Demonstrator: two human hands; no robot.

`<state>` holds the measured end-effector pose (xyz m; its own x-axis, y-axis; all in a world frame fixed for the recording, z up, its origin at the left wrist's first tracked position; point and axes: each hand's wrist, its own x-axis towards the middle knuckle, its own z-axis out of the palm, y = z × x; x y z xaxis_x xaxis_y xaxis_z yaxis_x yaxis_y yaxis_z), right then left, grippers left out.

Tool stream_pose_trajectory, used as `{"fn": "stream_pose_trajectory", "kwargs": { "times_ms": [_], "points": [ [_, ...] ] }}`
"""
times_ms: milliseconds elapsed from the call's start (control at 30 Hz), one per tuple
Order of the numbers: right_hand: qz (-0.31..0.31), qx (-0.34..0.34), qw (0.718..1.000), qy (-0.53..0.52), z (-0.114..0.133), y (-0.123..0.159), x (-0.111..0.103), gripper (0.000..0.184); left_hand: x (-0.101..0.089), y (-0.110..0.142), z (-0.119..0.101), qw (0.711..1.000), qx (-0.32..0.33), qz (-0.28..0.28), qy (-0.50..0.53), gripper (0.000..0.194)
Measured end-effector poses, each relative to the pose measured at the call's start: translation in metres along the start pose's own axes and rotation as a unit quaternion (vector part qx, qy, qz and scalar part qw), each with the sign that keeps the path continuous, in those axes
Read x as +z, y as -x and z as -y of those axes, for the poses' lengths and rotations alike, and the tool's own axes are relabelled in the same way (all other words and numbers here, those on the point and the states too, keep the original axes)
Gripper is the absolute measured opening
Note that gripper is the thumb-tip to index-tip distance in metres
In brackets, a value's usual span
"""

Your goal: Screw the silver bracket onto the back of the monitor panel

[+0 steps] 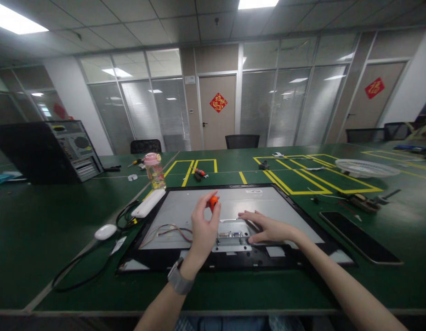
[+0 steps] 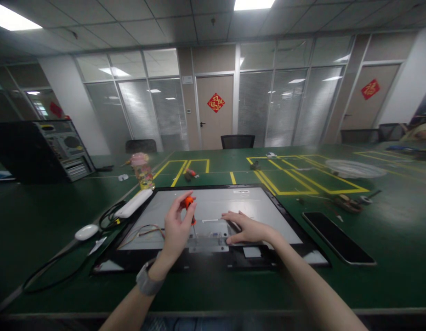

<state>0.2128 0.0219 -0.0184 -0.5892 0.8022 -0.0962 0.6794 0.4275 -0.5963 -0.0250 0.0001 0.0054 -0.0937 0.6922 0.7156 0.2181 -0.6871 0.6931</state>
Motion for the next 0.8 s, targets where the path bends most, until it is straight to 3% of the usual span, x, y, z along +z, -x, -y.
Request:
{"fn": "stream_pose_trajectory", "kwargs": {
  "times_ms": [133,367,600,800],
  "points": [
    [0.001,-0.007,1.0,0.001,-0.0014,-0.0005,0.0003,0.085,-0.0021,-0.0018,-0.0015,0.998,0.036,-0.018,-0.043,0.017],
    [-0.003,-0.008,1.0,0.0,-0.0001,0.0001,0.0002,0.083,-0.0019,-0.0006,-0.0022,0.999,-0.03,-0.003,0.026,0.024],
    [-0.002,-0.002,1.0,-0.001,-0.0026,-0.0007,0.0011,0.086,-0.0036,-0.003,-0.0067,0.995,0.052,-0.046,-0.078,0.014],
    [-0.001,-0.009,1.0,0.003,-0.0028,-0.0012,0.0009,0.085,-0.0047,-0.0014,-0.0045,1.0,0.017,-0.011,-0.002,0.024]
  ]
}}
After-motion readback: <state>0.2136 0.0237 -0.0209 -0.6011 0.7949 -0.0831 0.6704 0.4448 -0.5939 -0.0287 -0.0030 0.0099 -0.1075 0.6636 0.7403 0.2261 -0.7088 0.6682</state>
